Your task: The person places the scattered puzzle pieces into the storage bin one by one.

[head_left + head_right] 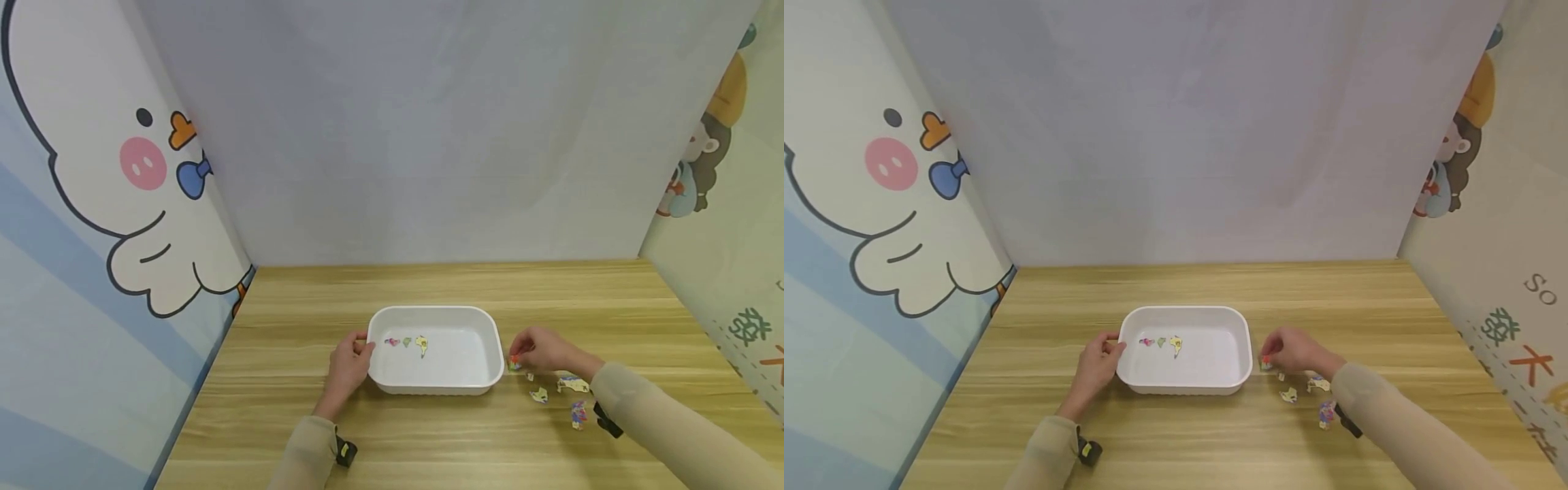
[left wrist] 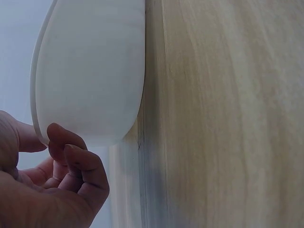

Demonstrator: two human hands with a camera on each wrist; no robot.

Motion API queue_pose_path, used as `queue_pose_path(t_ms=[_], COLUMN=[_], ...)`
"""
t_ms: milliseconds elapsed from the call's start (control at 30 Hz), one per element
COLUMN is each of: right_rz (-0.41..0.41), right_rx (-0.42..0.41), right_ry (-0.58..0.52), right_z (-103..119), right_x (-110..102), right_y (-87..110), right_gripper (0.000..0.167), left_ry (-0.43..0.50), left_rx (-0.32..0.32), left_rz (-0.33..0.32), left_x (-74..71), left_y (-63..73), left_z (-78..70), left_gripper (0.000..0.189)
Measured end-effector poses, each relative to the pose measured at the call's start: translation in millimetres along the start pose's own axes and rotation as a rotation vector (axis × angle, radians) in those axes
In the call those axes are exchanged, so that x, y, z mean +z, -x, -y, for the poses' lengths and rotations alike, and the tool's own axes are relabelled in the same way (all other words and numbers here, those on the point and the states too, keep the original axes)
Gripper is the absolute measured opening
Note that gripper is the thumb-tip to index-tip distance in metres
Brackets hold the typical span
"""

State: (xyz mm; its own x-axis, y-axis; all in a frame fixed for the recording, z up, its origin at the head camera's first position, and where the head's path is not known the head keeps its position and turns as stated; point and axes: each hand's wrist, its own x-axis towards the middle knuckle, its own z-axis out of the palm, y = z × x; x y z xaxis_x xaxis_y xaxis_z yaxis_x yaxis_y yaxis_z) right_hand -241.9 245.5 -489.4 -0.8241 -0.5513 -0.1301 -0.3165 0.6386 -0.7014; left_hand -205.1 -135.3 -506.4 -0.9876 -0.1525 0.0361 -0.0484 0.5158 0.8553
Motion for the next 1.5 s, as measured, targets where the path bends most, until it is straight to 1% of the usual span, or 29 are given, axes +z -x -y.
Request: queue_pose_path(t_ms=[100,200,367,633,733,833,1200,1500], right_rz=[0.001,-0.002,-0.018,-0.053,-0.071,-0.065,-0.045,-0.04], right_rx=[-0.01,-0.004,0.015,-0.001,0.03,0.044,0.027,0.042], right_ry=[-0.023,-0.027,0.004,0.045,0.043,0.024,0.026,0.002], right_z=[2.6,7.1,13.5,26.1,31.8,36.3,47.9,58.8], right_x=[-6.5,-12.7,-19.2,-33.0,-39.8,-44.3,-46.2,-41.2], right_y=[-2.7,-5.7,-10.8,-14.8,-17.2,-20.5,-32.0,-41.9], right_gripper=[0.005,0.005,0.006,0.006,0.007,0.006,0.006,0.008], left_ry=[-0.001,-0.001,-0.004,-0.009,-0.004,0.006,0.028,0.041], left_rx=[-0.006,-0.008,-0.007,-0.011,-0.013,-0.006,-0.003,0.011], left_rz=[0.004,0.003,-0.001,-0.004,0.001,0.005,0.015,0.009], left_x=[-1.2,-2.8,-3.8,-3.8,-3.6,-3.8,-3.7,-0.9], left_y=[-0.5,-0.8,-1.0,-2.2,-2.4,-2.4,0.8,2.5], left_z=[-1.0,-2.9,-2.8,-1.5,-0.9,0.1,-1.8,-1.1], left_gripper=[0.023,0.023,0.023,0.023,0.023,0.023,0.024,0.022])
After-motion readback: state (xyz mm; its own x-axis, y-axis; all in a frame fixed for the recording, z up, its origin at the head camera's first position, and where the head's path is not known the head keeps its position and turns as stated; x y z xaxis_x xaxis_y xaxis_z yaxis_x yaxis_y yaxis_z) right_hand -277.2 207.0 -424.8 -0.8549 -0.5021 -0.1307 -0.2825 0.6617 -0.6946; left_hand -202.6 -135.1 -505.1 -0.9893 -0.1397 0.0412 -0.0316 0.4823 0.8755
